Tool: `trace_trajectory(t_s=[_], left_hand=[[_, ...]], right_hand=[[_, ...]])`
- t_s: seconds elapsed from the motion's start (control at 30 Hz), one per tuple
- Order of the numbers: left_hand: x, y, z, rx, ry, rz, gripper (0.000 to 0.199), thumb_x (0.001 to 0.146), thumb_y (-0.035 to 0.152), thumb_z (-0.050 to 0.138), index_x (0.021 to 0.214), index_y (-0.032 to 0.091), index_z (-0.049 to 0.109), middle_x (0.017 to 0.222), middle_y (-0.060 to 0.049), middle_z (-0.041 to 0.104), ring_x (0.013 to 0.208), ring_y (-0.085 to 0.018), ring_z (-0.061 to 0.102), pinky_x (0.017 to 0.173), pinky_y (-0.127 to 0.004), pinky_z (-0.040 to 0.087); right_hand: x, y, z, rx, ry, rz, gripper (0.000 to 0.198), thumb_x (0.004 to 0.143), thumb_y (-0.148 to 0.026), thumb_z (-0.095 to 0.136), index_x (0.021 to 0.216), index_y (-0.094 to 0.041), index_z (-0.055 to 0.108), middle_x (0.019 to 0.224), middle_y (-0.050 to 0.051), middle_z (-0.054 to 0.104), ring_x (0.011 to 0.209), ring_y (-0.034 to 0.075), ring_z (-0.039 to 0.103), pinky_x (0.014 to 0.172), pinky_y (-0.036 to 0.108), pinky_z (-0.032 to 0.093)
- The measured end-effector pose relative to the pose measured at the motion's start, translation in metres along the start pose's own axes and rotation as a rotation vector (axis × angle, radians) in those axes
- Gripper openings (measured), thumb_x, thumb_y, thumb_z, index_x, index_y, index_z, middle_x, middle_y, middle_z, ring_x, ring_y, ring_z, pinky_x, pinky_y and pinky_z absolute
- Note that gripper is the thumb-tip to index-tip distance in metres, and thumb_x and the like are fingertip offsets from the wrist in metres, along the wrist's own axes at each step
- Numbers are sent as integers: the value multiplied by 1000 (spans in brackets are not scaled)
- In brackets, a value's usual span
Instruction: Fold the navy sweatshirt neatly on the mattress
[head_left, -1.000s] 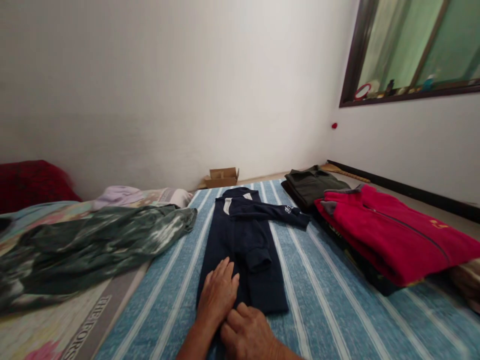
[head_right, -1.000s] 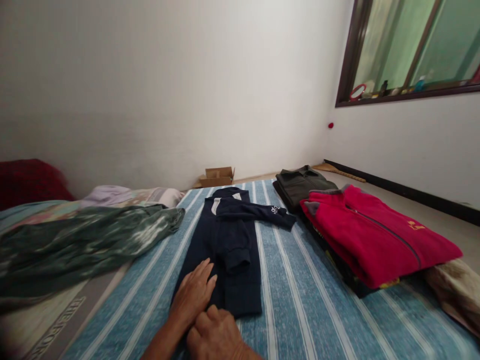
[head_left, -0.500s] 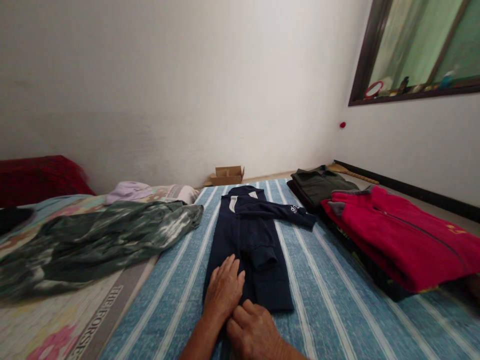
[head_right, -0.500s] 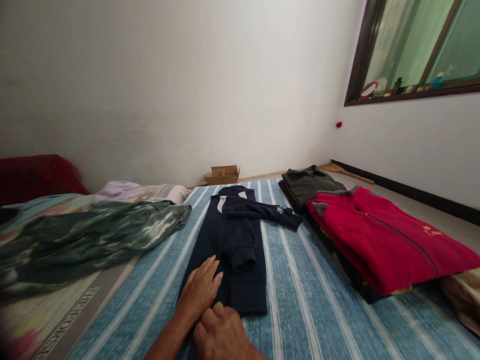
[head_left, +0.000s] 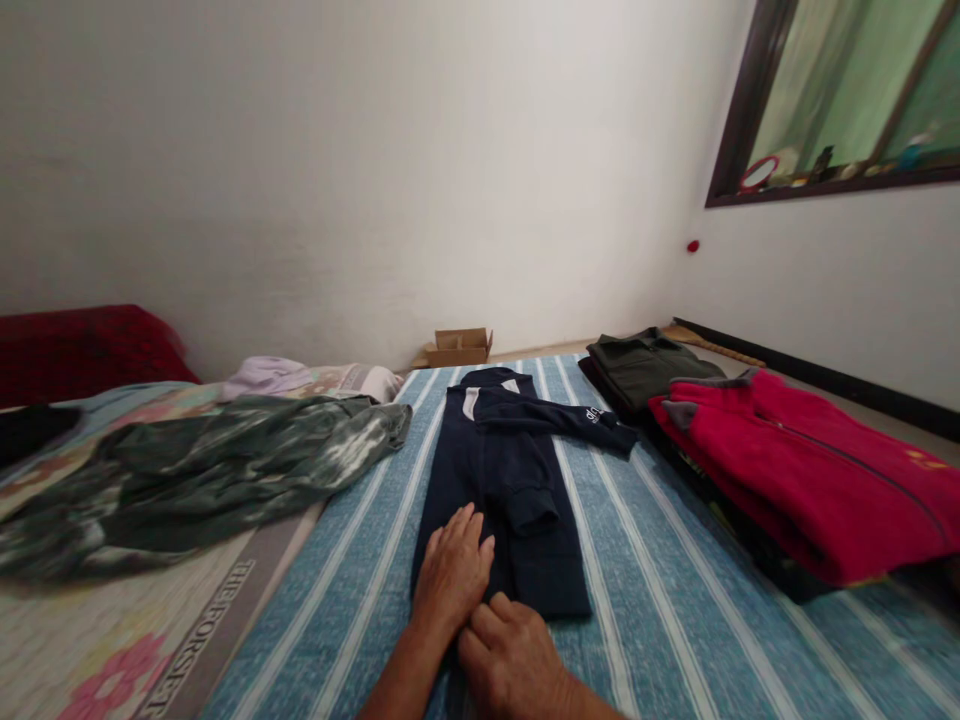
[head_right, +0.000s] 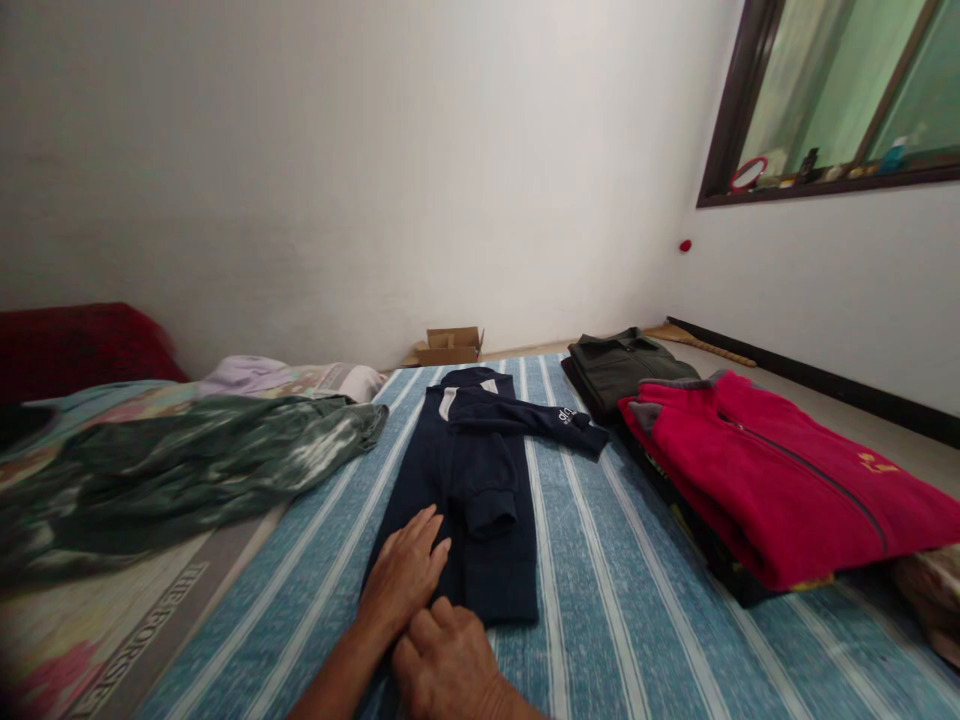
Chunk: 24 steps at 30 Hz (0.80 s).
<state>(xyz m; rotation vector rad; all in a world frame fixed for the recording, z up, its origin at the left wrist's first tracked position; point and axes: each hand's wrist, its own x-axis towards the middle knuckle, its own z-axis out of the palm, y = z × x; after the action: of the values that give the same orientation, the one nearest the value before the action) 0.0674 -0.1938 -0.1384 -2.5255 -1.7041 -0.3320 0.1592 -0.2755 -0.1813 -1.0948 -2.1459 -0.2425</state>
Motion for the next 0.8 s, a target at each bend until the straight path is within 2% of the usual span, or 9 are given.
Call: trace_trajectory(t_s=[0.33,0.53,0.8], left_hand=[[-3,7,-8,5,-37,-5,37,88,25,40,120,12,53,135,-14,48,126,-24,42,101,-42,35],[-5,10,-6,1,-14,-6,37,88,25,40,120,11,53,134,-15,49,125,-25,43,101,-43,35],[-8,17,-5,-5,-23,-21,36,89,27,39,120,13,51,135,-14,47,126,-26,41,102,-45,33]], right_hand=[[-1,-2,-19,68,-98,-13,12,75,-16,60,78,-20,50,76,2,54,69,18,44,56,30,32],[-3,-4,-23,66,-97,-37,13,72,-13,61,73,-19,50,73,1,53,67,18,42,55,30,30],[-6,-6,-27,24,-120,-66,9,77,-11,55,74,-19,52,73,4,53,68,19,43,57,31,32]])
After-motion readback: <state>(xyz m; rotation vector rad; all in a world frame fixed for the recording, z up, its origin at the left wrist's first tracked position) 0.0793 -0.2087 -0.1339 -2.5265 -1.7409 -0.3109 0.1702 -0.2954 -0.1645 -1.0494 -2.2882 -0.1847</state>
